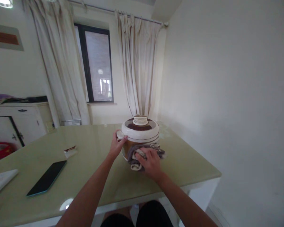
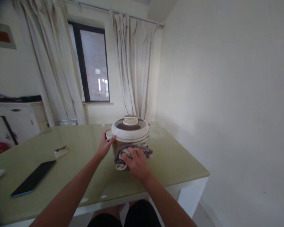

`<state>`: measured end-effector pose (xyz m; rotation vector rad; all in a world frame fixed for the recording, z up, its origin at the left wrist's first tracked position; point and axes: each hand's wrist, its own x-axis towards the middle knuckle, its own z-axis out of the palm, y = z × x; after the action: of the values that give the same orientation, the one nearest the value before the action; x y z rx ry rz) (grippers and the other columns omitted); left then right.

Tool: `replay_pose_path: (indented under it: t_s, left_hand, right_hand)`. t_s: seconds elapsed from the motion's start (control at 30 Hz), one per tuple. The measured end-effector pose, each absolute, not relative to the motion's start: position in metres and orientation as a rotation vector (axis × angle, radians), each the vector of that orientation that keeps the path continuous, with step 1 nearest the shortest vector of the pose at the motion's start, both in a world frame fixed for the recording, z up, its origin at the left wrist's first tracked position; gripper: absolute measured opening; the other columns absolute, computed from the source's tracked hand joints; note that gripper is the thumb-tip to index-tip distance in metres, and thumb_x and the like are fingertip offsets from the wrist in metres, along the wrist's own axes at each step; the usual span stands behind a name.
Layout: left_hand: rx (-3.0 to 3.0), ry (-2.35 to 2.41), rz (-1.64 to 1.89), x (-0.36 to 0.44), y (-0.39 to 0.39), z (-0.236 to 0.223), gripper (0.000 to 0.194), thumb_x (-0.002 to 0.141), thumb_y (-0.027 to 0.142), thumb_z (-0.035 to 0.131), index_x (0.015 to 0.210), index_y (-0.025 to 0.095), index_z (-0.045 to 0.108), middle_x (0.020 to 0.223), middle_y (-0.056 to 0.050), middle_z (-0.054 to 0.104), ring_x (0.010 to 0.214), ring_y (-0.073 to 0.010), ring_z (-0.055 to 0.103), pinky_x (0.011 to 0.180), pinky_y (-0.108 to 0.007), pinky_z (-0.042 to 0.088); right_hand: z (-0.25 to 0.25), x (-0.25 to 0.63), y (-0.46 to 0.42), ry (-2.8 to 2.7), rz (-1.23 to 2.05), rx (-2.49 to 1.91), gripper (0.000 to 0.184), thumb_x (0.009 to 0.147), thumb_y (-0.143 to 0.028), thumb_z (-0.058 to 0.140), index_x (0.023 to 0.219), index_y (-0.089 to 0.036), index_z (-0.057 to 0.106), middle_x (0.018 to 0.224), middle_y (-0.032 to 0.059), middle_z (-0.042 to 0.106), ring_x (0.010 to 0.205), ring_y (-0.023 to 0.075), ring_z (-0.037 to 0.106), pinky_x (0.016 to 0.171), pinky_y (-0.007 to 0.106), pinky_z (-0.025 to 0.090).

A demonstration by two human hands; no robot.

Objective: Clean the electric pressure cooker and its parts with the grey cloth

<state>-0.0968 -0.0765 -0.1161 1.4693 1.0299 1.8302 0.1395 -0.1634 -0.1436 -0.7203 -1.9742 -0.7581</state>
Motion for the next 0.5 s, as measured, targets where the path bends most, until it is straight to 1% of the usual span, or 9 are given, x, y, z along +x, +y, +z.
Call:
replay_pose_path:
  t_s: [0.03,0.1,0.2,0.27,0.37,0.4,0.43,0.5]
  left_hand:
    - [1.464,1.035,1.826,-0.097,-0.077,-0.115,0.073,0.076,0.062,0.082,0.129,0.021,0.053,0.125,-0.012,0.069,0.114,-0.0285,0.07,0.096,-0.043,0.06]
    - [1.451,1.042,1.813,-0.098,-0.078,-0.114,0.073,0.075,0.061,0.082,0.129,0.021,0.053,0.124,-0.012,0.069,0.115,-0.0286,0.07,0.096,-0.043,0.06]
    - [1.433,1.056,1.804,-0.098,-0.077,-0.115,0.073,0.075,0.06,0.083,0.13,0.022,0.053,0.124,-0.012,0.069,0.115,-0.0283,0.069,0.095,-0.042,0.06]
    - [1.415,1.073,1.809,-0.098,-0.076,-0.117,0.073,0.075,0.058,0.083,0.131,0.022,0.053,0.125,-0.012,0.068,0.116,-0.0287,0.068,0.095,-0.042,0.059]
    - [1.413,1.054,1.811,-0.099,-0.076,-0.118,0.071,0.075,0.055,0.083,0.131,0.023,0.054,0.128,-0.011,0.067,0.119,-0.0288,0.066,0.096,-0.042,0.059]
    - [1.419,1.041,1.806,-0.1,-0.077,-0.118,0.07,0.075,0.054,0.083,0.131,0.024,0.054,0.129,-0.011,0.067,0.119,-0.0286,0.066,0.097,-0.042,0.058]
    - [1.422,1.033,1.798,-0.101,-0.078,-0.116,0.07,0.074,0.054,0.083,0.13,0.024,0.055,0.13,-0.011,0.067,0.118,-0.0284,0.066,0.096,-0.041,0.058]
    - [1.421,1.038,1.772,-0.106,-0.079,-0.111,0.071,0.071,0.055,0.085,0.128,0.024,0.056,0.128,-0.01,0.067,0.116,-0.0281,0.066,0.095,-0.041,0.058]
  right_hand:
    - [-0.15,0.132,-0.166,-2.043,-0.828,-0.675,0.033,0.09,-0.03,0.072,0.123,-0.028,0.07,0.127,0.0114,0.064,0.109,0.0277,0.056,0.094,0.043,0.047]
    - [-0.158,0.126,-0.169,-2.151,-0.925,-0.588,0.028,0.093,-0.027,0.069,0.12,-0.028,0.07,0.123,0.0098,0.066,0.104,0.0265,0.055,0.088,0.041,0.046]
    - [-0.147,0.126,-0.168,-2.174,-0.938,-0.601,0.032,0.092,-0.027,0.07,0.124,-0.028,0.069,0.121,0.0095,0.066,0.1,0.0258,0.055,0.085,0.039,0.045]
    - [-0.124,0.125,-0.166,-2.089,-0.866,-0.724,0.042,0.09,-0.032,0.073,0.13,-0.027,0.067,0.127,0.012,0.064,0.104,0.0279,0.055,0.088,0.041,0.045]
    - [-0.089,0.116,-0.163,-1.891,-0.711,-0.932,0.064,0.081,-0.041,0.08,0.14,-0.025,0.062,0.138,0.016,0.058,0.112,0.0334,0.052,0.094,0.047,0.044]
    - [-0.083,0.111,-0.162,-1.848,-0.686,-0.972,0.067,0.08,-0.042,0.081,0.141,-0.025,0.062,0.139,0.0167,0.057,0.113,0.0344,0.052,0.095,0.048,0.044]
    - [-0.083,0.106,-0.161,-1.831,-0.689,-0.988,0.065,0.08,-0.042,0.081,0.14,-0.025,0.062,0.138,0.0167,0.057,0.113,0.0346,0.051,0.094,0.048,0.044]
    - [-0.096,0.098,-0.162,-1.892,-0.768,-0.936,0.053,0.086,-0.04,0.077,0.136,-0.026,0.065,0.133,0.0155,0.06,0.11,0.0327,0.051,0.091,0.047,0.043]
